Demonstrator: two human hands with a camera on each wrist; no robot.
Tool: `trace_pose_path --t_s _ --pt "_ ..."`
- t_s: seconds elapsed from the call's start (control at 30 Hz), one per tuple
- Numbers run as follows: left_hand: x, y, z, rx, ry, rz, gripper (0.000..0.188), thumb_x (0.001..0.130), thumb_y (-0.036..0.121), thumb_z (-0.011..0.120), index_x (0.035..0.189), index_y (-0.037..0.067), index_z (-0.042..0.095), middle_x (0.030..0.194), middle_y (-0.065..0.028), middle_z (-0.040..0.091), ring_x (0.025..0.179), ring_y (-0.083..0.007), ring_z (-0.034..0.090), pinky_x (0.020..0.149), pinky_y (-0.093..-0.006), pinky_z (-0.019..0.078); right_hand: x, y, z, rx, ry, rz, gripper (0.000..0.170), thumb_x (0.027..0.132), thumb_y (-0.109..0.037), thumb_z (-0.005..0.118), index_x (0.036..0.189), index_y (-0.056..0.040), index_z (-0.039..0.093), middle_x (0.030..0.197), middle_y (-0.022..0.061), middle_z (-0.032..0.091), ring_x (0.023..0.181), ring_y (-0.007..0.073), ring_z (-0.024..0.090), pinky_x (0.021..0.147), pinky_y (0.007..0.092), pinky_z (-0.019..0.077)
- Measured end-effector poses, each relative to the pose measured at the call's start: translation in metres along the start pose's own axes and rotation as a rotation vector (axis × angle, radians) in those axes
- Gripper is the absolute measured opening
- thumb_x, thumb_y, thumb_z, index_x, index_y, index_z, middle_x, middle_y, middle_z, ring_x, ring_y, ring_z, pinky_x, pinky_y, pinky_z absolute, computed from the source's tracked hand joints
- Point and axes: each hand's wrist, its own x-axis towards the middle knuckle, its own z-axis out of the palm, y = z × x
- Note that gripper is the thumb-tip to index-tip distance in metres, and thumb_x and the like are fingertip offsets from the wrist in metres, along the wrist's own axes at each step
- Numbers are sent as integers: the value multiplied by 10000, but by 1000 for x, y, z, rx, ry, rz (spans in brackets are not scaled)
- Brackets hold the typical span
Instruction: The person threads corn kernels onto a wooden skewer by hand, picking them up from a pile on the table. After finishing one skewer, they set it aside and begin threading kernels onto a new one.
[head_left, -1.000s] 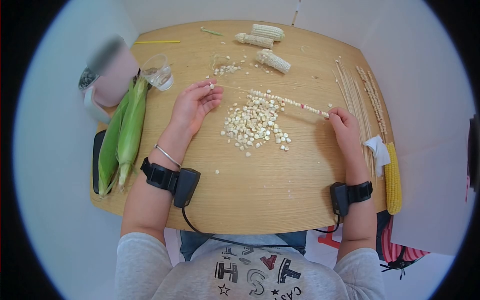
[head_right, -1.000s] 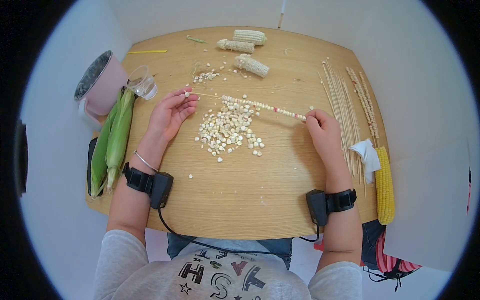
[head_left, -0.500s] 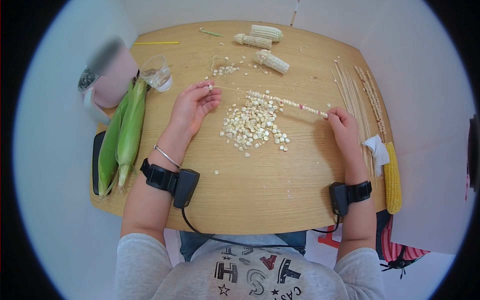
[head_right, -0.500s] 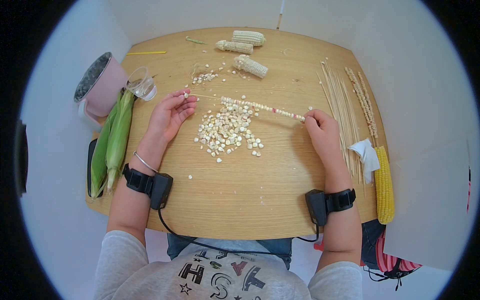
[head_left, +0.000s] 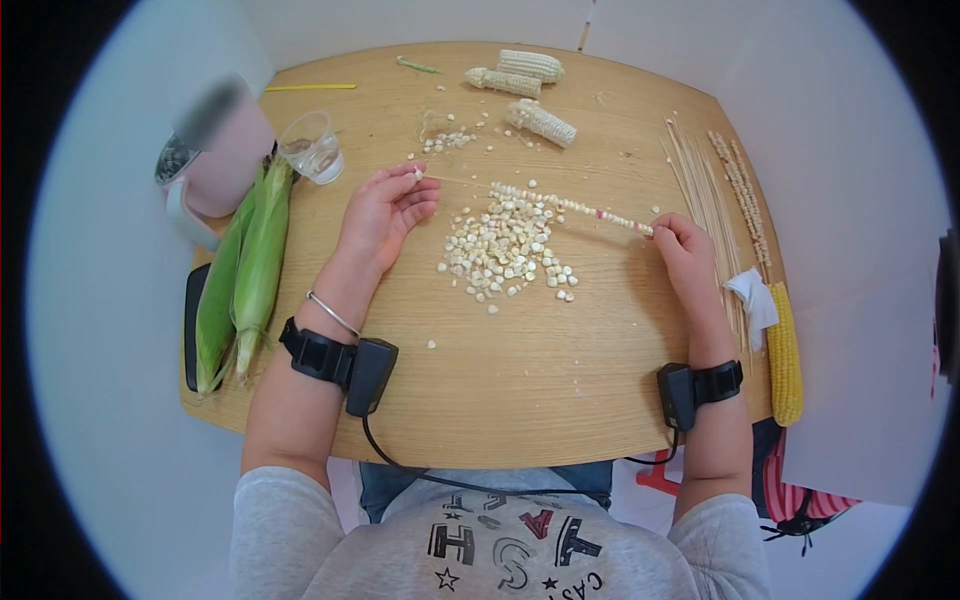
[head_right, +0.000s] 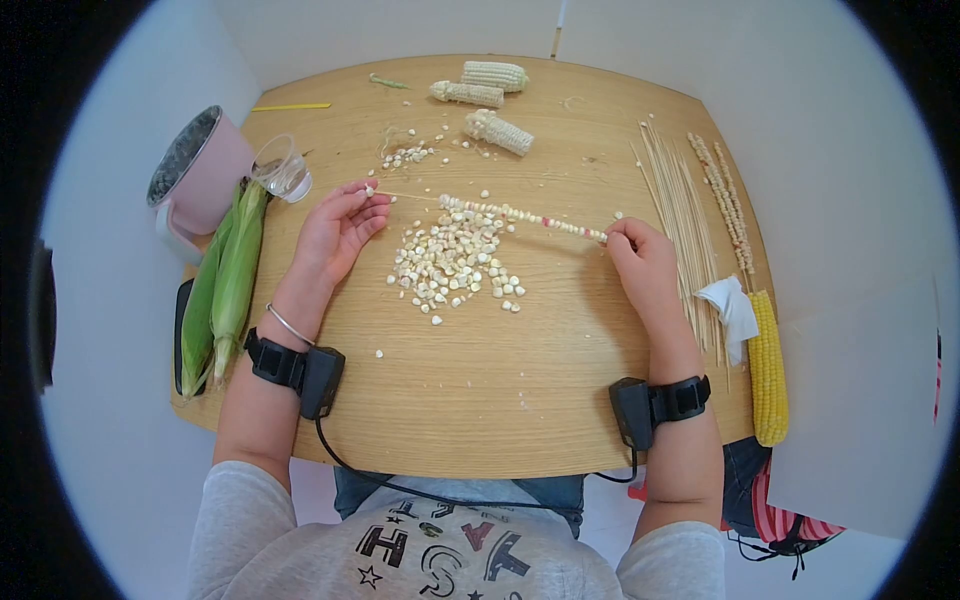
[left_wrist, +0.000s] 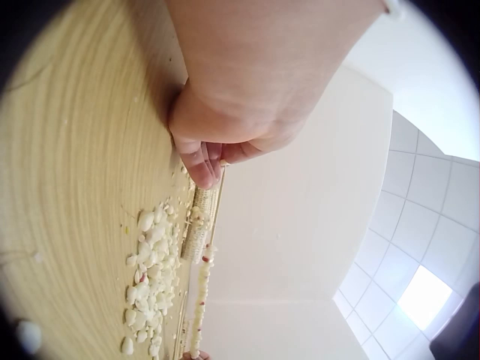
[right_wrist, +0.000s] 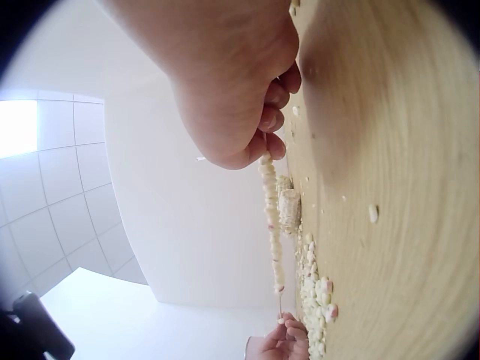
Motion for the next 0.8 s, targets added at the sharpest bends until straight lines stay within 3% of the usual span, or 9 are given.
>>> trace_pose_path --t_s 0.8 --pt "0 0 0 12 9 2 188 815 60 470 969 -39 510 831 -143 588 719 -179 585 641 -253 504 -1 -2 0 -15 -11 43 146 744 -116 514 729 18 569 549 -5 465 528 57 411 480 220 323"
